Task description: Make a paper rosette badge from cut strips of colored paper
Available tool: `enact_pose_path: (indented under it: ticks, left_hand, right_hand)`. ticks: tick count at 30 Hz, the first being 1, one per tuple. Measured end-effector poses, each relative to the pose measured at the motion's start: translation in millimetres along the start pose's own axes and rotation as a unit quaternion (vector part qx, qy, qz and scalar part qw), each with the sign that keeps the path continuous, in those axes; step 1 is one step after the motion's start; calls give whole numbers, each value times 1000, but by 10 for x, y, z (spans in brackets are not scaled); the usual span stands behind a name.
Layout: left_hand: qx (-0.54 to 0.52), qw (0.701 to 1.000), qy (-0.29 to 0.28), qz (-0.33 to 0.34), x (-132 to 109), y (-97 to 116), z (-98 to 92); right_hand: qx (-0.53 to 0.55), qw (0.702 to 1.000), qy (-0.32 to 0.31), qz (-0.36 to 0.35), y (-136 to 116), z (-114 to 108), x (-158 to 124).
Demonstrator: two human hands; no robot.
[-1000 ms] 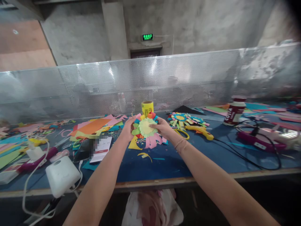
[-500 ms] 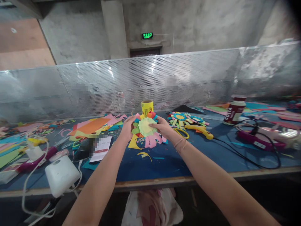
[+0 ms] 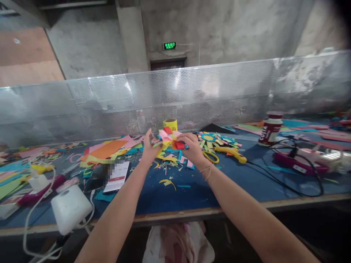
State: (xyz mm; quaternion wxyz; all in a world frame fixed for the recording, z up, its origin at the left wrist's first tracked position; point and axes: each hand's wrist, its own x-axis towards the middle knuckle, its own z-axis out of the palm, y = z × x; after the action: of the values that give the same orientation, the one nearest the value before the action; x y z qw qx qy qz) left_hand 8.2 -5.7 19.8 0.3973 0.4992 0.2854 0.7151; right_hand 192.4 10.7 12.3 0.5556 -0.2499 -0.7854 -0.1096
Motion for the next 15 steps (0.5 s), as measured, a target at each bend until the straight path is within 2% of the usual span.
enact_pose_path:
  ticks: [4, 6, 9, 12, 15]
  left_hand:
    - [-105, 982, -61, -143, -46, -2, 35]
    - [-141, 971, -72, -179, -72, 18, 51]
    - [-151, 967, -89, -187, -104, 38, 74]
    - [-137, 972, -103, -160, -119, 21, 102]
    - [-127, 979, -93, -131, -119, -17, 120]
  right_hand:
    - [-126, 990, -7, -57, -25, -48, -5]
    - [-157, 985, -22, -71, -39, -42, -8]
    - [-170, 980, -56, -83, -43, -15, -18]
    - [-175, 976, -86, -94, -39, 13, -30]
    - [-176, 972, -112, -110, -53, 32, -33]
